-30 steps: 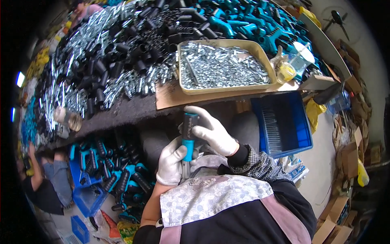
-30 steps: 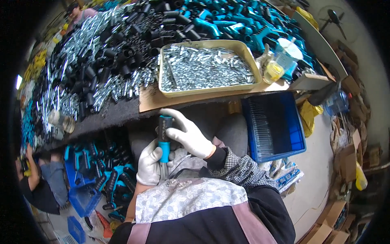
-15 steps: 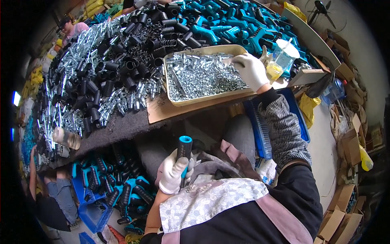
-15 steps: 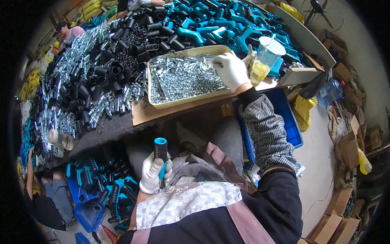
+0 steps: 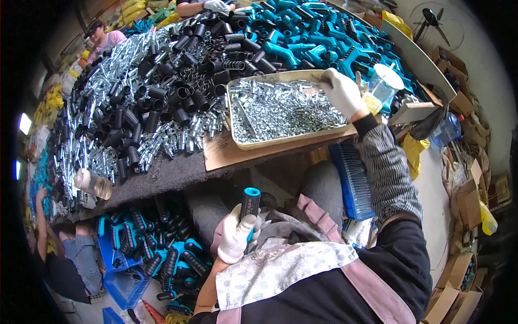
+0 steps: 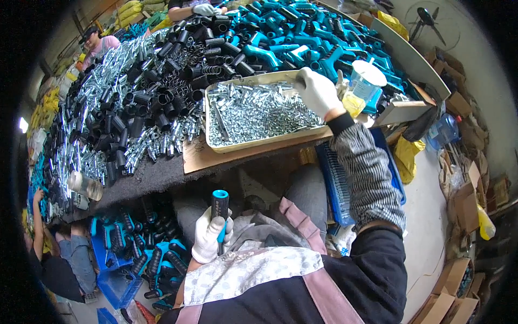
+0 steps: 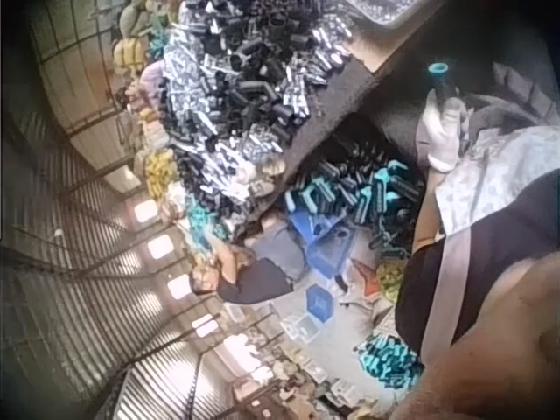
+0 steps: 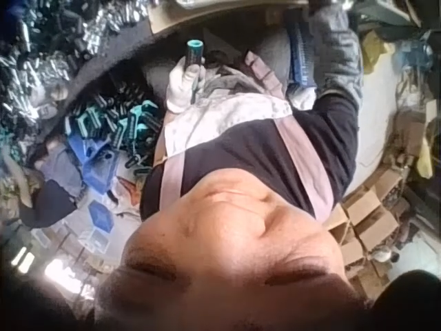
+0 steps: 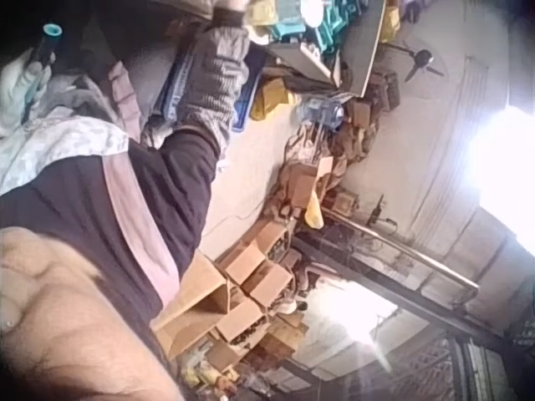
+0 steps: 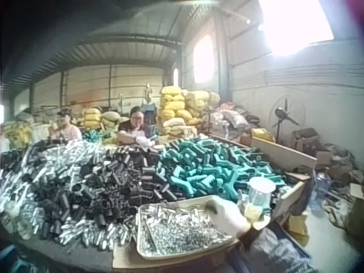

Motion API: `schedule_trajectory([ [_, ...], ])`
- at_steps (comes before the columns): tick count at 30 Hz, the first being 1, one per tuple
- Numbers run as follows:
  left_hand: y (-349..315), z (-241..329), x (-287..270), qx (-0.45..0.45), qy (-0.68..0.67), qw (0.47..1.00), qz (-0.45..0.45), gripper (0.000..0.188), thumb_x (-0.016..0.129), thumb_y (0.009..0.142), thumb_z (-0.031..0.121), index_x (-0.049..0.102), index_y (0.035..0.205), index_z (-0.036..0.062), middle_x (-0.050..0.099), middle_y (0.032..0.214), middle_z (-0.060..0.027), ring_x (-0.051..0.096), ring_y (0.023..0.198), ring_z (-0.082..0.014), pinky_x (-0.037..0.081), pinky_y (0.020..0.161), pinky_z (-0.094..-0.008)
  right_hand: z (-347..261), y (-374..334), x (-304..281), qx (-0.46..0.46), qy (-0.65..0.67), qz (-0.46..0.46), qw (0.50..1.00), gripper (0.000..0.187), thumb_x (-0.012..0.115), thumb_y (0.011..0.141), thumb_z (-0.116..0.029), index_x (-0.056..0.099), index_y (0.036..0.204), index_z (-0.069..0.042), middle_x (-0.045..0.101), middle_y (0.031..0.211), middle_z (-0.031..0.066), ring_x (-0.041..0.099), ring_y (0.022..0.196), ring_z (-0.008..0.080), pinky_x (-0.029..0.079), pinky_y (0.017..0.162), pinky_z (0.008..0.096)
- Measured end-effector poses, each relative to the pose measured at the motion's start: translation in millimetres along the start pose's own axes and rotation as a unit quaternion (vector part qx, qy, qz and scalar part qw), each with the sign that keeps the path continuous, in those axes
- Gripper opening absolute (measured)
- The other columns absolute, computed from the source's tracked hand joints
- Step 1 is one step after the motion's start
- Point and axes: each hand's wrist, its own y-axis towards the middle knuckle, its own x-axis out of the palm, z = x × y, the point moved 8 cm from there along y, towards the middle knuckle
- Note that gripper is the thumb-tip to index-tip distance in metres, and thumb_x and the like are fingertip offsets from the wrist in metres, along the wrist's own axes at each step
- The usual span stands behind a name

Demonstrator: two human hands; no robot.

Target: Assembling plastic tool handles by inserting metal sleeves, springs, and internal components into the housings.

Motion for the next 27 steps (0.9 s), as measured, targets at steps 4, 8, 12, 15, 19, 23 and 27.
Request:
schedule_trajectory([
  [4,9.1,9.7,-2.9,0.029,0.073,0.997,0.014,0.067,0.073,0.084,0.06,0.054,0.111,0.0012,0.055,0.074,-0.002,0.05,0.057,-0.007,0.039,0.049,-0.0221,-136.8,-43.4,-3.3,-0.14,0.241,-0.136,0.951,0.014,0.066,0.088,-0.017,0.069,0.097,-0.006,0.066,0.085,0.0152,0.066,0.083,0.0364,0.053,0.075,0.0417],
  [8,10.0,51.9,2.9,0.166,0.251,0.953,0.037,0.059,0.074,0.088,0.046,0.06,0.115,-0.004,0.071,0.086,-0.0105,0.066,0.072,-0.0159,0.053,0.066,-0.0318,-199.2,-94.9,33.5,-0.172,0.316,-0.234,0.903,0.016,0.067,0.09,-0.024,0.066,0.093,-0.009,0.065,0.08,0.0142,0.067,0.078,0.0336,0.053,0.069,0.0409],
  [12,1.0,62.8,-0.4,0.243,0.449,0.859,0.049,0.049,0.079,0.082,0.03,0.061,0.114,-0.0021,0.069,0.086,-0.0245,0.071,0.08,-0.0413,0.056,0.067,-0.0418,-213.5,-101.5,33.2,-0.135,0.243,-0.234,0.932,0.014,0.063,0.094,-0.023,0.065,0.099,-0.01,0.066,0.076,0.0128,0.068,0.072,0.0321,0.054,0.065,0.039],
  [15,3.9,63.7,-9.3,0.259,0.446,0.855,0.058,0.05,0.08,0.081,0.032,0.062,0.112,-0.0019,0.067,0.088,-0.026,0.069,0.082,-0.0448,0.055,0.066,-0.0444,-220.7,-111.6,56.2,-0.134,0.264,-0.362,0.884,0.027,0.058,0.099,-0.031,0.064,0.113,-0.009,0.07,0.089,0.0166,0.069,0.083,0.0353,0.056,0.074,0.0411],
  [19,13.1,65.4,-19.8,0.242,0.38,0.888,0.092,0.063,0.076,0.083,0.052,0.061,0.112,-0.0017,0.068,0.085,-0.0214,0.07,0.08,-0.0421,0.054,0.067,-0.0394,-191.6,-45.2,50.6,-0.2,0.262,-0.375,0.866,0.037,0.053,0.101,-0.029,0.06,0.124,-0.001,0.069,0.107,0.0171,0.067,0.101,0.0339,0.053,0.086,0.0418],
  [23,20.4,60.7,-31.4,0.257,0.327,0.903,0.106,0.071,0.07,0.083,0.064,0.061,0.108,-0.0014,0.063,0.072,-0.0055,0.062,0.065,-0.0146,0.049,0.062,-0.0309,-21.7,78.1,14.6,0.008,-0.167,0.101,0.981,0.036,0.068,0.088,-0.027,0.064,0.119,-0.008,0.069,0.101,0.0163,0.067,0.092,0.035,0.054,0.079,0.0446],
  [27,21.5,48.9,-43.9,0.221,0.316,0.917,0.098,0.066,0.073,0.085,0.057,0.061,0.113,-0.0016,0.067,0.081,-0.0177,0.069,0.074,-0.0287,0.053,0.069,-0.0361,118.0,86.9,1.8,0.372,-0.249,0.006,0.894,0.068,0.07,0.085,-0.048,0.052,0.133,-0.003,0.064,0.125,0.0228,0.062,0.116,0.0386,0.051,0.096,0.0471],
])
